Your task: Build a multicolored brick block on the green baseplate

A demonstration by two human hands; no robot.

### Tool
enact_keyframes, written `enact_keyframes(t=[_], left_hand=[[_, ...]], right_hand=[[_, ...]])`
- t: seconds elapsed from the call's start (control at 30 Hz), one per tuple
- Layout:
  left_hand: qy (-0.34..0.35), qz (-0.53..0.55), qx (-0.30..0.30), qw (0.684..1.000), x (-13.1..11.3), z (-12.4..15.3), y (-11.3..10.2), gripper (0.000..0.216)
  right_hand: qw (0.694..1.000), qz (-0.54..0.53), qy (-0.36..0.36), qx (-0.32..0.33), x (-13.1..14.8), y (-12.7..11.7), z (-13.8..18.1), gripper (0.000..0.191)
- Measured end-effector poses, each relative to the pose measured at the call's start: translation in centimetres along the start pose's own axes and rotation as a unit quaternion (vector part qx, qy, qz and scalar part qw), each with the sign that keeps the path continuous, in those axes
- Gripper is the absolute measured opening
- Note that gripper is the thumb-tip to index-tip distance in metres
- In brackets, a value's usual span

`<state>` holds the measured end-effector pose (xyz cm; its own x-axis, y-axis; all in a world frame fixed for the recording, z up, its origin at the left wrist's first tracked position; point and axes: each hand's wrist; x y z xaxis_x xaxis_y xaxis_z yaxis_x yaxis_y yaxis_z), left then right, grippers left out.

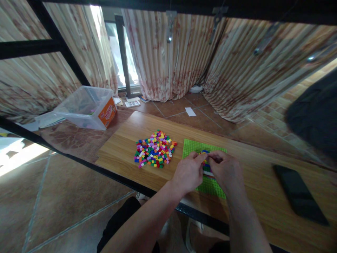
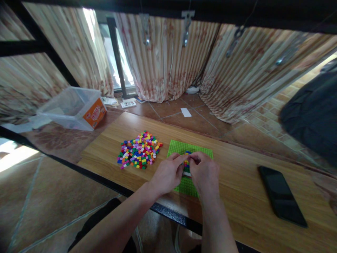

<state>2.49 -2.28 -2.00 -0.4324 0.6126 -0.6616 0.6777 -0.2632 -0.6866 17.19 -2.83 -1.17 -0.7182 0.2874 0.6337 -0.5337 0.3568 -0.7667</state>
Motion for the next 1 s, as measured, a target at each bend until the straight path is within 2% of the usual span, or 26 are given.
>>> enact_keyframes(t=[0.23, 0.53, 0.8, 1.0], left_hand=[[0.005, -0.119, 0.051, 0.992, -0.6, -0.1, 0.2, 0.047], [-0.019, -0.222, 0.052, 0.973, -2.2, -0.6, 0.6, 0.040], [-0.044, -0.240, 0.060, 0.968, -2.7, -0.3, 1.3, 0.045], [-0.027, -0.195, 0.055, 0.979, -1.3, 0.5, 1.3, 0.062]], right_hand=[[0.999, -0.029, 0.006, 0.027, -0.5, -0.3, -0.3, 0.024], [0.998, -0.062, 0.014, -0.010, -1.1, -2.1, -0.5, 0.027], [0.995, -0.093, 0.029, -0.010, -1.2, -2.4, -0.5, 0.028], [0.991, -0.115, 0.040, -0.051, -1.1, -2.9, -0.7, 0.026]])
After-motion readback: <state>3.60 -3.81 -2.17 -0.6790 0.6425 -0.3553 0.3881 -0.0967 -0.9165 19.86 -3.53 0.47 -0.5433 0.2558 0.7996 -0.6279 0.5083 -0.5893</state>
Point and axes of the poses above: each hand's wrist, its own z-axis away from the middle knuckle, its own y-axis out of the palm, x = y × z, and after that the axes turned 10 degrees about y, right-handed
